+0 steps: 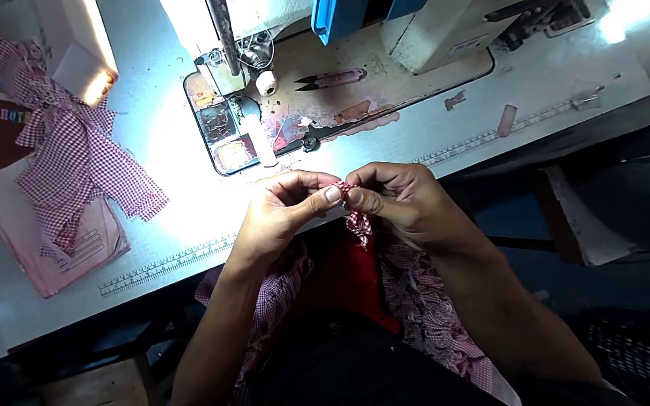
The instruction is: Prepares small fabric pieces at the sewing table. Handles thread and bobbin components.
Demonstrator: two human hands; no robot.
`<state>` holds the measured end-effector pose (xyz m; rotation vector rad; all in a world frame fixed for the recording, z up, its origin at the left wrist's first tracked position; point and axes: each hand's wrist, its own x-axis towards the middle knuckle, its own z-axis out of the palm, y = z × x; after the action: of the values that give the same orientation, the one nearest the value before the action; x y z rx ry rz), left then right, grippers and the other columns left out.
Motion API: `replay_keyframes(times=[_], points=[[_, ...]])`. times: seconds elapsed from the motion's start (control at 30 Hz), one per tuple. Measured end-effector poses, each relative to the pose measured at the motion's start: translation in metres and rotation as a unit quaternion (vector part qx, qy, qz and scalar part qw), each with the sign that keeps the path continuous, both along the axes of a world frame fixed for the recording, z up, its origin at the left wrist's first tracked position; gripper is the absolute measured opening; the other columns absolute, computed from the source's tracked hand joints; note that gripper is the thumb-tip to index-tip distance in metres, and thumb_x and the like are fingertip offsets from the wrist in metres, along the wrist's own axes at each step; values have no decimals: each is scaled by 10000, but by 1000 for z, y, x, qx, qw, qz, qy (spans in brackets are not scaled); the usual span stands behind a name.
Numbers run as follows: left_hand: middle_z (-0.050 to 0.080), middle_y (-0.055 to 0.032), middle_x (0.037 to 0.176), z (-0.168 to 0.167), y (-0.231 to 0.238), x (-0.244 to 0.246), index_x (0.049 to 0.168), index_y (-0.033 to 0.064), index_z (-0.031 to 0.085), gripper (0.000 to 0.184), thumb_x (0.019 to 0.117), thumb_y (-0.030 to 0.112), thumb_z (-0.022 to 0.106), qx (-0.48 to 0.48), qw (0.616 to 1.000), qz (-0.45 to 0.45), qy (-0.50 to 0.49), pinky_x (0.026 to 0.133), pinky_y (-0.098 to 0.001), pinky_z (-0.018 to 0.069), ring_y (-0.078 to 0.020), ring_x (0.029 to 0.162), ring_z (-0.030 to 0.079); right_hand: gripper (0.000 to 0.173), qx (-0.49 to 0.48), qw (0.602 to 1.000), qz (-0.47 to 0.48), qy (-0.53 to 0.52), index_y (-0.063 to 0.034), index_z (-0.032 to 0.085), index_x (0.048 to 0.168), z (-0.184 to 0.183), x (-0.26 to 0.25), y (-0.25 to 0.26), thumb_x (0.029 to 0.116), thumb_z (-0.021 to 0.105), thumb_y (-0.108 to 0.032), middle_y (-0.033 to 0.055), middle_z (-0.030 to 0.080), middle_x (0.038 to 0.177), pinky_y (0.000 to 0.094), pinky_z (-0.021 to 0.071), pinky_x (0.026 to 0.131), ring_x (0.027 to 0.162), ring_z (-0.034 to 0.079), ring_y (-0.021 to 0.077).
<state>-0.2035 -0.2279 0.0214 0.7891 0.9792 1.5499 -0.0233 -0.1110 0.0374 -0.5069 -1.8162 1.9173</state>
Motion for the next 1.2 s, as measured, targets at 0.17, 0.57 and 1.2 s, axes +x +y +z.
replay_keyframes(times=[0.17,0.57,1.2], points=[[720,-76,888,0,-1,1,1070,-13,722,139,932,-12,700,1,1000,20,22,685,-220,581,-85,738,669,98,-13,999,-49,-17,-21,714,1049,2,-1,-5,966,699,-72,26,703,856,193,587,655,722,667,66],[737,-78,913,0,-3,3,1098,-19,722,176,921,-22,717,-31,991,62,114,699,-222,596,-92,757,694,157,216,968,-86,-96,-44,714,1117,1,-6,-12,979,685,-115,0,720,994,195,606,795,878,697,46],[735,-51,848,-2,-6,-7,1217,-19,677,322,902,-19,741,-29,980,39,193,630,-211,586,-81,679,676,155,271,946,-72,-162,-80,676,1087,-1,2,-11,1040,596,-204,-15,671,963,135,535,679,791,627,-8]])
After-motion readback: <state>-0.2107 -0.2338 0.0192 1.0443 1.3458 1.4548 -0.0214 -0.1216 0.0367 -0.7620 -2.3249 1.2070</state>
